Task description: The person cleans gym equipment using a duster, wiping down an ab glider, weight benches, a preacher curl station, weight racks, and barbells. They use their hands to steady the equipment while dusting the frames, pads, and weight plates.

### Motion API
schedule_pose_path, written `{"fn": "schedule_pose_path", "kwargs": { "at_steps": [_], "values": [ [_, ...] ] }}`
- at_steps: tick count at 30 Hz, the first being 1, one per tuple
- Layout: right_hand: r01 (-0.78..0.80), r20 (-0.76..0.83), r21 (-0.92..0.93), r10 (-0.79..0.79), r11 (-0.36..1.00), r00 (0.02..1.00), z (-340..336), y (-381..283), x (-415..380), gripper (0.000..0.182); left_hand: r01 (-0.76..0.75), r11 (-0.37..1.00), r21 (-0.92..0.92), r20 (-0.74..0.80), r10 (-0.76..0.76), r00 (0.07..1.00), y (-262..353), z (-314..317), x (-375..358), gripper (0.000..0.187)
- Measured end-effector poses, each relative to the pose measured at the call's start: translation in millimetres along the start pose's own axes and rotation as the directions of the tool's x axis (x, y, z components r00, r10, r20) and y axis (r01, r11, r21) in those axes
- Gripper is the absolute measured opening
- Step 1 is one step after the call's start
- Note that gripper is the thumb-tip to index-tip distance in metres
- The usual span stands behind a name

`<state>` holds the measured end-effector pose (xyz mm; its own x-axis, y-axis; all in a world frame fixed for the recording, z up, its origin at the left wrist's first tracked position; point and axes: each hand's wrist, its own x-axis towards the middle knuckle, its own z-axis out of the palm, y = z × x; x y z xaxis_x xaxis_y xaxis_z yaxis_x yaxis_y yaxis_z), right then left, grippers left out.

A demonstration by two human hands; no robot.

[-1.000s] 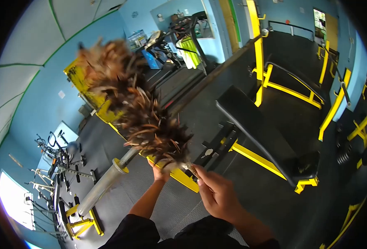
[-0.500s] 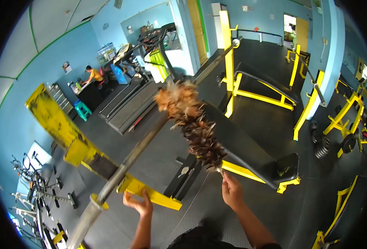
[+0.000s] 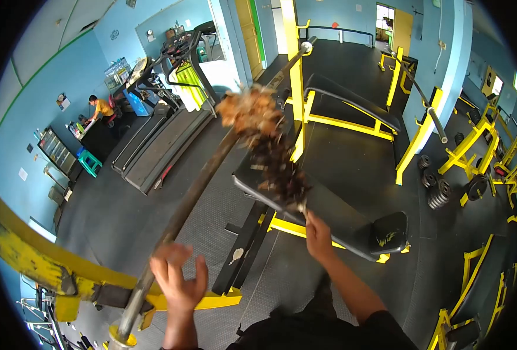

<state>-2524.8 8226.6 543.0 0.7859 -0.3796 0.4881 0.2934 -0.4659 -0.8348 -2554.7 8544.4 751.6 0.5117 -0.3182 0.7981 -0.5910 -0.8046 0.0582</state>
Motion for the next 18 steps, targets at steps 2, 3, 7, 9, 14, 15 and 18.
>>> {"fn": "schedule_pose_path", "kwargs": {
  "at_steps": [2, 3, 7, 9, 14, 15, 18],
  "values": [
    [0.031, -0.052, -0.012, -0.032, 0.999, 0.998, 2.3, 42.4, 59.9, 0.031, 0.068, 0.982, 0.179, 0.066, -0.080, 0.995, 13.9, 12.9, 40.8, 0.042],
    [-0.037, -0.039, -0.015, 0.037, 0.999, 0.999, -4.9, 59.3, 88.0, 0.031, 0.115, 0.929, 0.352, 0.119, -0.166, 0.979, 20.6, 24.0, 53.9, 0.042],
    [-0.168, -0.031, -0.119, 0.166, 0.978, 0.986, -35.8, 91.6, 180.5, 0.033, 0.230, 0.756, 0.613, 0.204, -0.433, 0.878, 15.5, 57.6, 74.5, 0.040],
    [-0.234, 0.033, -0.043, 0.235, 0.971, 0.971, -38.9, 116.9, 192.3, 0.034, 0.311, 0.703, 0.640, 0.168, -0.523, 0.836, 11.3, 64.4, 84.4, 0.038],
    [-0.252, 0.140, 0.048, 0.243, 0.967, 0.960, -23.3, 144.5, 155.5, 0.036, 0.243, 0.596, 0.765, 0.111, -0.495, 0.862, 10.2, 72.5, 79.3, 0.038],
    [-0.339, 0.188, 0.087, 0.319, 0.937, 0.929, -13.1, 158.6, 125.9, 0.033, 0.236, 0.599, 0.765, 0.111, -0.483, 0.869, 10.6, 73.1, 79.2, 0.039],
    [-0.438, 0.477, 0.033, 0.371, 0.898, 0.797, -8.6, 145.4, 38.8, 0.028, 0.253, 0.553, 0.793, 0.098, -0.527, 0.844, 11.5, 74.4, 78.1, 0.039]
  ]
}}
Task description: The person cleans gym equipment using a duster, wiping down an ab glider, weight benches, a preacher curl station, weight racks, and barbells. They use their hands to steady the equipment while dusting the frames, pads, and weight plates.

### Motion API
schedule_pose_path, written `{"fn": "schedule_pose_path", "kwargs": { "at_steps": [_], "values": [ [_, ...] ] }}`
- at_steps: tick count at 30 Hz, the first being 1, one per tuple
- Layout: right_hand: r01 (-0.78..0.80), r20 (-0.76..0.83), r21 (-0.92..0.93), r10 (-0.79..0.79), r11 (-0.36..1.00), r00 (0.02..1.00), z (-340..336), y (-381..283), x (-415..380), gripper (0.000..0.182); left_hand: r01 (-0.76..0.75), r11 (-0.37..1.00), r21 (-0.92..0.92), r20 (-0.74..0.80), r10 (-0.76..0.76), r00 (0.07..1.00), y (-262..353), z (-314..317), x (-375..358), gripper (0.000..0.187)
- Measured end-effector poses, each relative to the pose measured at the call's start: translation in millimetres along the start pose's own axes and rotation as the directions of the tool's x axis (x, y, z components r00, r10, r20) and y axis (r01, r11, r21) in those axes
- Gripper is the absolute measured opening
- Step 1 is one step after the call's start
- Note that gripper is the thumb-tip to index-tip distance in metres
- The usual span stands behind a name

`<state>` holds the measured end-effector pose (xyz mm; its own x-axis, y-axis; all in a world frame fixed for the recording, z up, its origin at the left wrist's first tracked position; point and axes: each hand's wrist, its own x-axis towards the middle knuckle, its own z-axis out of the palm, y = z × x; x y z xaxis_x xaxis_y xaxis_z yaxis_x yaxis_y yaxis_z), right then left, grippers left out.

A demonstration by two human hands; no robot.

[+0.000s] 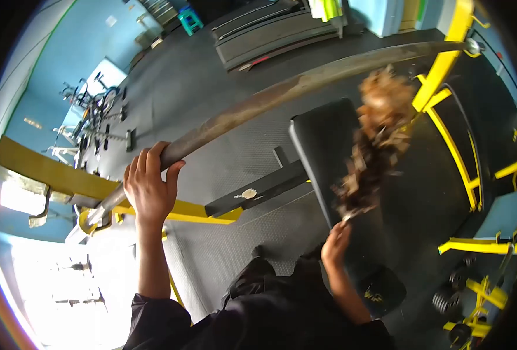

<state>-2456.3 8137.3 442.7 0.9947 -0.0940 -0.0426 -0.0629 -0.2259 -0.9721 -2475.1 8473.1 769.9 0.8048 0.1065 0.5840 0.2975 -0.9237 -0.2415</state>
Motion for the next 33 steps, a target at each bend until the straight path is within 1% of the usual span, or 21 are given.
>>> {"fn": "schedule_pose_path", "kwargs": {
  "at_steps": [2, 4, 7, 8, 10, 11, 12, 13, 14, 15, 16, 17, 18, 20, 22, 23, 24, 25, 26, 29, 33],
  "values": [
    [0.037, 0.212, 0.085, -0.054, 0.996, 0.976, 23.7, 21.0, -52.8, 0.031, 0.000, 1.000, -0.026, -0.037, -0.001, 0.999, 2.7, 0.0, -0.3, 0.039],
    [0.061, 0.484, -0.061, -0.024, 0.996, 0.875, 30.0, 44.7, -95.7, 0.025, 0.013, 1.000, -0.020, -0.008, -0.013, 1.000, 0.0, 2.4, -4.0, 0.041],
    [0.246, 0.679, -0.192, -0.052, 0.950, 0.732, 54.3, 82.4, -140.7, 0.020, 0.026, 1.000, -0.001, 0.027, -0.026, 0.999, -1.1, 2.7, -6.5, 0.041],
    [0.266, 0.731, -0.239, -0.007, 0.934, 0.682, 59.3, 82.8, -148.1, 0.020, 0.032, 0.999, -0.012, 0.025, -0.032, 0.999, -1.9, 3.4, -6.9, 0.041],
    [0.339, 0.780, -0.255, -0.015, 0.906, 0.626, 71.5, 87.0, -156.3, 0.022, -0.013, 0.999, -0.043, -0.025, 0.012, 1.000, -3.2, 4.1, -9.0, 0.040],
    [0.345, 0.775, -0.271, -0.009, 0.899, 0.631, 71.6, 84.6, -154.4, 0.022, -0.017, 0.997, -0.074, -0.026, 0.016, 1.000, -4.4, 2.7, -11.4, 0.038],
    [0.363, 0.731, -0.340, 0.001, 0.867, 0.683, 71.5, 81.0, -147.0, 0.024, -0.011, 0.996, -0.088, -0.031, 0.008, 0.999, -7.8, 2.2, -14.0, 0.038],
    [0.377, 0.684, -0.408, 0.005, 0.832, 0.729, 70.8, 77.1, -139.4, 0.026, -0.085, 0.982, -0.171, -0.107, 0.068, 0.992, -12.5, 2.0, -17.1, 0.039],
    [0.362, 0.544, -0.417, -0.090, 0.834, 0.834, 67.4, 84.6, -131.9, 0.028, -0.160, 0.956, -0.244, -0.187, 0.115, 0.976, -17.3, 2.1, -23.6, 0.041],
    [0.344, 0.431, -0.415, -0.151, 0.842, 0.890, 62.8, 103.9, -123.2, 0.028, -0.221, 0.923, -0.316, -0.243, 0.146, 0.959, -21.2, 1.6, -35.0, 0.041],
    [0.149, 0.329, -0.568, 0.058, 0.810, 0.943, 52.2, 106.5, -114.8, 0.028, -0.212, 0.921, -0.328, -0.246, 0.134, 0.960, -27.2, 6.5, -52.4, 0.041],
    [0.000, 0.223, -0.649, 0.190, 0.761, 0.956, 40.7, 104.3, -105.6, 0.032, -0.245, 0.879, -0.410, -0.317, 0.114, 0.942, -31.2, 18.1, -75.6, 0.038],
    [0.000, 0.092, -0.608, 0.071, 0.794, 0.993, 35.9, 111.4, -102.9, 0.031, -0.284, 0.828, -0.484, -0.387, 0.089, 0.918, -34.3, 31.3, -99.8, 0.035],
    [0.078, 0.041, -0.583, -0.067, 0.808, 0.997, 39.9, 128.9, -116.8, 0.032, -0.196, 0.754, -0.627, -0.311, -0.012, 0.950, -39.4, 59.5, -151.7, 0.030],
    [0.032, 0.177, -0.541, 0.077, 0.840, 0.981, 62.3, 116.6, -156.8, 0.029, -0.015, 0.642, -0.767, -0.100, -0.096, 0.990, -40.7, 87.4, -199.6, 0.033],
    [0.140, 0.300, -0.539, 0.034, 0.831, 0.953, 72.0, 105.0, -183.0, 0.028, -0.021, 0.630, -0.777, -0.103, -0.095, 0.990, -42.4, 98.0, -222.0, 0.033],
    [0.247, 0.422, -0.523, -0.004, 0.816, 0.907, 79.8, 94.9, -211.1, 0.027, 0.061, 0.643, -0.764, 0.009, -0.083, 0.996, -45.4, 107.0, -244.1, 0.032],
    [0.271, 0.513, -0.475, 0.013, 0.837, 0.859, 86.9, 89.7, -238.9, 0.025, 0.136, 0.659, -0.740, 0.120, -0.070, 0.990, -48.3, 115.1, -263.3, 0.032],
    [0.286, 0.598, -0.422, 0.027, 0.860, 0.801, 90.1, 88.6, -260.6, 0.023, 0.129, 0.652, -0.747, 0.118, -0.061, 0.991, -50.7, 121.7, -279.8, 0.032],
    [0.180, 0.490, -0.424, 0.058, 0.888, 0.870, 83.2, 100.3, -287.1, 0.021, 0.332, 0.567, -0.754, 0.366, -0.058, 0.929, -58.6, 137.5, -324.5, 0.037],
    [0.142, 0.332, -0.533, 0.052, 0.834, 0.942, 48.9, 98.5, -250.5, 0.019, 0.358, 0.548, -0.756, 0.441, 0.021, 0.897, -60.4, 142.5, -351.6, 0.039]
  ]
}}
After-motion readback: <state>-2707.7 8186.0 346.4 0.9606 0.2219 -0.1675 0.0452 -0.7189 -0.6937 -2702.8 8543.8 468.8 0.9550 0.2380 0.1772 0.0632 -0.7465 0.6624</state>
